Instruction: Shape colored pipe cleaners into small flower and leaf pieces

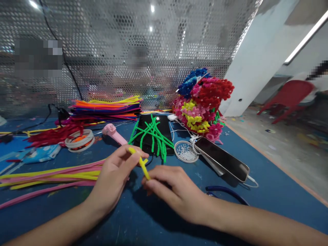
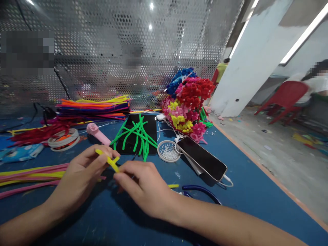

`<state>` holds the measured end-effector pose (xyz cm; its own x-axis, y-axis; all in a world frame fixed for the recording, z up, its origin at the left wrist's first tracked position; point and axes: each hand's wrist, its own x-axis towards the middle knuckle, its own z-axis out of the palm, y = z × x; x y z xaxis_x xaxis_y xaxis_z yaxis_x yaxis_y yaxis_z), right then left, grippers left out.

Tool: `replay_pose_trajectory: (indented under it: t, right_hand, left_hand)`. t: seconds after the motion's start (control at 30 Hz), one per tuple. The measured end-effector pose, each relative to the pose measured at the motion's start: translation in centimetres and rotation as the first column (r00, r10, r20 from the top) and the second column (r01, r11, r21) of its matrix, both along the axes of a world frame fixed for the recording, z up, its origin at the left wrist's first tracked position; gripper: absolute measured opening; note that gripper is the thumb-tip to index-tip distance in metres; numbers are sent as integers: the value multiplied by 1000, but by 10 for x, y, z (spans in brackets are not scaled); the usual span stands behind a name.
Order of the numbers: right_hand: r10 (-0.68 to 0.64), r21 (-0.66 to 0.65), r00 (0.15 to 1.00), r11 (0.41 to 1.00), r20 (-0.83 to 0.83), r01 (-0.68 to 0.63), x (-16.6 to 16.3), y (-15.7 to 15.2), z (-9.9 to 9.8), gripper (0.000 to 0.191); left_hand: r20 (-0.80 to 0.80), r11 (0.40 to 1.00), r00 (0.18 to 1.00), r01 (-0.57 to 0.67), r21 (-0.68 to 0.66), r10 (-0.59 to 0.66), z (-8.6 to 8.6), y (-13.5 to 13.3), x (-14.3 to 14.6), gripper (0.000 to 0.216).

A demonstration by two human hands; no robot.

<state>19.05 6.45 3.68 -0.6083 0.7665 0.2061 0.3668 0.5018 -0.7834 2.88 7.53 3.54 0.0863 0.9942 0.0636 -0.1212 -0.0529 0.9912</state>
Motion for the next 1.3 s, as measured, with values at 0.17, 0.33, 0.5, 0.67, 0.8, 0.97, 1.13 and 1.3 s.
replay_pose_trajectory:
  t: [0.17, 0.33, 0.5, 0.67, 0.8, 0.97, 1.13, 1.3]
  right_hand:
    - [225, -84, 970, 969, -87, -232, -2, -2, -10, 27]
    - [-263, -423, 923, 897, -281, 127, 2, 19, -29, 35]
    - [-363, -620, 872, 779, -328, 91, 2, 30, -34, 28]
    - [-358, -712, 868, 702, -345, 7, 0, 30, -41, 30]
    - [-330, -709, 884, 705, -332, -3, 0, 32, -45, 27]
    - [-279, -673, 932, 738, -232, 54, 1, 30, -46, 25]
    - [-250, -592, 941, 803, -227, 70, 0, 26, -49, 24]
    - [-212, -539, 948, 841, -239, 52, 0, 24, -48, 26]
  left_hand:
    - [342, 962, 936, 10, -273, 87, -4, 11, 2, 12]
    - [272, 920, 961, 142, -366, -40, -25, 14, 6, 23]
    - [155, 909, 964, 255, -330, -214, -45, 9, 8, 20]
    - [74, 942, 971, 237, -238, -226, -51, 8, 5, 16]
    - [65, 954, 979, 204, -218, -194, -57, 8, 4, 23]
    - [44, 960, 976, 217, -175, -213, -63, 6, 3, 33]
    - [-71, 983, 985, 149, -104, -157, -60, 1, 2, 37]
    - [-125, 994, 986, 107, -32, -110, -61, -1, 0, 42]
